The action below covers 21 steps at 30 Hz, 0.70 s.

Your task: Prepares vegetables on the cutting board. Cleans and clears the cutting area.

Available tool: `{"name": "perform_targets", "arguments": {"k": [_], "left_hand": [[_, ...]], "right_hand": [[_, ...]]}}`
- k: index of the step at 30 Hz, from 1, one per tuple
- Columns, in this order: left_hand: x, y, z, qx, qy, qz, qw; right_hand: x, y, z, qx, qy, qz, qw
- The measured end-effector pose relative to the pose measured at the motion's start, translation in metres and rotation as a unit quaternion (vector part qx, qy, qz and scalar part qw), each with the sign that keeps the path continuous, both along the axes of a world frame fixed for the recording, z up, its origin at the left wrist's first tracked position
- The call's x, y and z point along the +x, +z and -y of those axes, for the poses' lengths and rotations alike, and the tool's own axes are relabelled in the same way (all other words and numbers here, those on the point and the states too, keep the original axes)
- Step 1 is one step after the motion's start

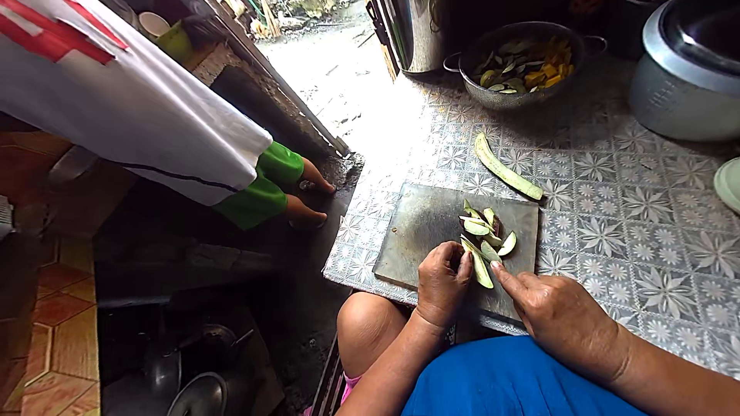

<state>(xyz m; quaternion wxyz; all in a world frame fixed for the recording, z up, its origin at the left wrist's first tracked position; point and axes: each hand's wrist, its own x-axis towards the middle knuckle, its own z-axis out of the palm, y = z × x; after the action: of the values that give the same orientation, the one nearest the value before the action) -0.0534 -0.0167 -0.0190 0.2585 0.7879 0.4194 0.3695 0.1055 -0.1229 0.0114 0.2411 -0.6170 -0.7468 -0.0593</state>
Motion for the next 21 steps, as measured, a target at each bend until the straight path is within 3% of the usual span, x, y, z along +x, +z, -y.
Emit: {"name": "perform_targets", "arguments": {"k": [13, 21], "left_hand": [[-0.001, -0.002, -0.002, 0.004, -0.011, 0.003, 1.0], [0.001, -0.002, -0.001, 0.023, 0.015, -0.004, 1.0]], "right_hand": [[-0.008, -0.016, -0.028, -0.039, 0.005, -0.017, 0.999], [0.011, -0.02, -0.002, -0.016, 0.017, -0.05, 0.998]]}}
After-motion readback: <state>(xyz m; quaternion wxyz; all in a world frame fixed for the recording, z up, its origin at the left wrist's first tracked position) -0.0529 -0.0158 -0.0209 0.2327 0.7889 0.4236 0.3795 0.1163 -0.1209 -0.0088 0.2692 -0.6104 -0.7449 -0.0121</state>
